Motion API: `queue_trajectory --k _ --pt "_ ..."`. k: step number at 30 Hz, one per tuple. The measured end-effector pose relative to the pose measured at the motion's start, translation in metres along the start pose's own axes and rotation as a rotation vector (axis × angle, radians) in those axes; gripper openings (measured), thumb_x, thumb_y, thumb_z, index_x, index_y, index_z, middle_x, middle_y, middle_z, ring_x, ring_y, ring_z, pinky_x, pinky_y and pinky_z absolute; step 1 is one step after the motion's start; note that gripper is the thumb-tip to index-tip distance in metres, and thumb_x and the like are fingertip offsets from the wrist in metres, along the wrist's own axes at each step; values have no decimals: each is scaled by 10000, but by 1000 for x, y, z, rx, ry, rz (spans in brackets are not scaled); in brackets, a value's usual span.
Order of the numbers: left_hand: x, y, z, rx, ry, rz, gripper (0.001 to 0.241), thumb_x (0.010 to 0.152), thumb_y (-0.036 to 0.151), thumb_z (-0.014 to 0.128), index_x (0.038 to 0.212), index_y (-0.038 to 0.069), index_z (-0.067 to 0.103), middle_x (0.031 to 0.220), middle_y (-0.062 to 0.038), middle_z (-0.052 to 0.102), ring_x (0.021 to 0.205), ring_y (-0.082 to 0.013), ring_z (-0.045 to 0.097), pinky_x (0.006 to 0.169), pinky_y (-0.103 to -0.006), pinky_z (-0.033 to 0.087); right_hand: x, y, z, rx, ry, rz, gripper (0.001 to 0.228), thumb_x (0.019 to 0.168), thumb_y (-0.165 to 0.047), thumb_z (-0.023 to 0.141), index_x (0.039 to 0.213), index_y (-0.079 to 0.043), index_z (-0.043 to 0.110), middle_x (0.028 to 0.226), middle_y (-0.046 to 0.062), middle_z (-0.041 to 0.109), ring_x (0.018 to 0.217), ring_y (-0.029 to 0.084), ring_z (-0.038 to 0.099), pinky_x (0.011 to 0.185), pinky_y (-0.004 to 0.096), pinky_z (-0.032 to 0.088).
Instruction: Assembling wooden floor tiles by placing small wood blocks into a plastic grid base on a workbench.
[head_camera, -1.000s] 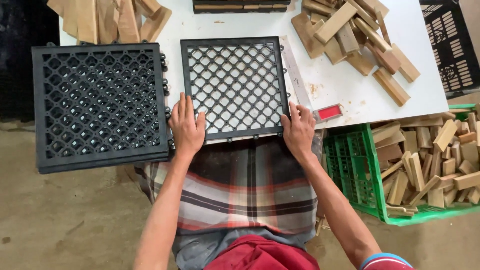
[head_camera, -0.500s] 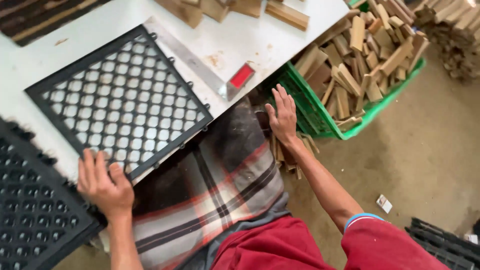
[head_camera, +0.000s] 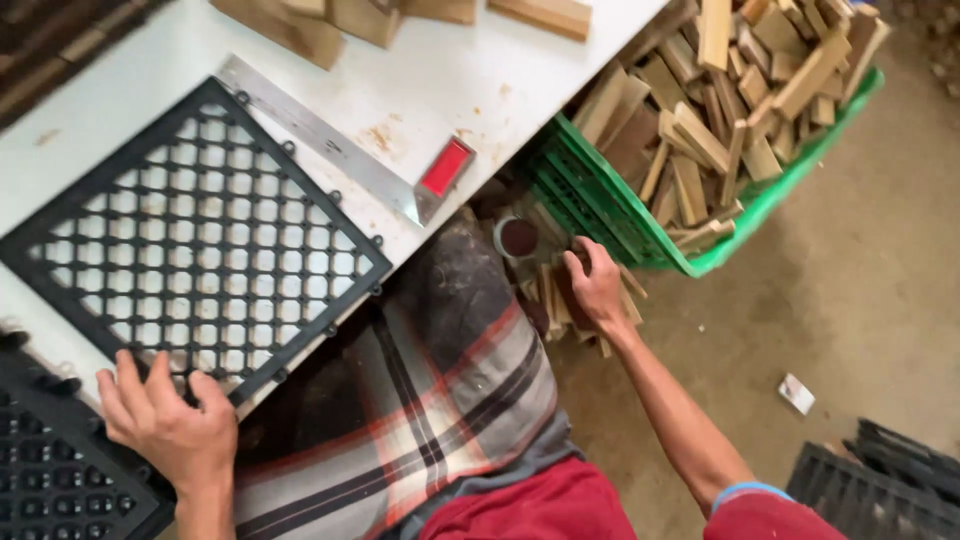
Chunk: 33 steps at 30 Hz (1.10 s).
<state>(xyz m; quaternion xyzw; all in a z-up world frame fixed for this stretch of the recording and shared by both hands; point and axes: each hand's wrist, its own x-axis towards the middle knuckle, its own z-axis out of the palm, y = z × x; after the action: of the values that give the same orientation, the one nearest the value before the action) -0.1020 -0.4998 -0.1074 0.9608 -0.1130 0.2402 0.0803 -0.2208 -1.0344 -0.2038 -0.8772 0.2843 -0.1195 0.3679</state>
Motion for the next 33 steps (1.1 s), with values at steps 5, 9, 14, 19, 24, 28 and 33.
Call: queue_trajectory --k 5,9,14,19,24,28,33 --pt "63 37 11 -149 -113 -44 392 892 33 577 1241 -71 722 1577 -301 512 1492 -449 373 1108 -645 332 61 -128 24 216 99 -406 295 1038 -196 628 1276 -21 625 1086 105 668 929 231 636 835 374 509" --pt "99 79 58 -219 -138 82 443 918 282 669 1306 69 636 1548 -249 454 1430 -486 405 1028 -627 372 147 -177 94 177 179 -626 383 920 -245 805 1268 -143 683 1053 4 716 924 179 680 865 331 556" --pt "129 126 84 -240 -296 88 642 962 446 599 1460 55 491 1572 -276 394 1448 -517 337 1080 -658 326 232 -259 135 -203 142 -610 713 897 -339 842 1478 -117 493 1463 178 451 1326 386 474 1112 522 375" --pt "130 141 86 -230 -423 93 706 1034 513 466 1581 98 299 1651 -247 235 1504 -537 170 1105 -729 245 299 -251 163 -14 32 -557 695 995 -279 728 1572 -97 386 1478 270 463 1276 515 572 1070 608 489" --pt "122 135 91 -214 -328 60 736 996 651 440 1577 206 359 1669 -137 268 1542 -416 194 1159 -651 224 268 -244 121 322 131 -574 619 861 -80 850 1426 -89 597 1272 141 624 1172 317 656 1007 392 547" --pt "117 133 92 -241 -278 54 712 1011 629 452 1553 169 406 1654 -166 305 1535 -415 224 1163 -648 195 193 -228 69 769 24 -414 668 905 79 760 1500 -115 526 1381 102 517 1220 238 598 1047 403 554" --pt "117 133 98 -247 70 179 566 1063 470 472 1459 68 504 1542 -214 443 1448 -367 416 1138 -537 260 120 -230 39 1144 -218 -242 645 852 192 703 1424 -53 532 1307 78 534 1077 237 659 922 480 672"
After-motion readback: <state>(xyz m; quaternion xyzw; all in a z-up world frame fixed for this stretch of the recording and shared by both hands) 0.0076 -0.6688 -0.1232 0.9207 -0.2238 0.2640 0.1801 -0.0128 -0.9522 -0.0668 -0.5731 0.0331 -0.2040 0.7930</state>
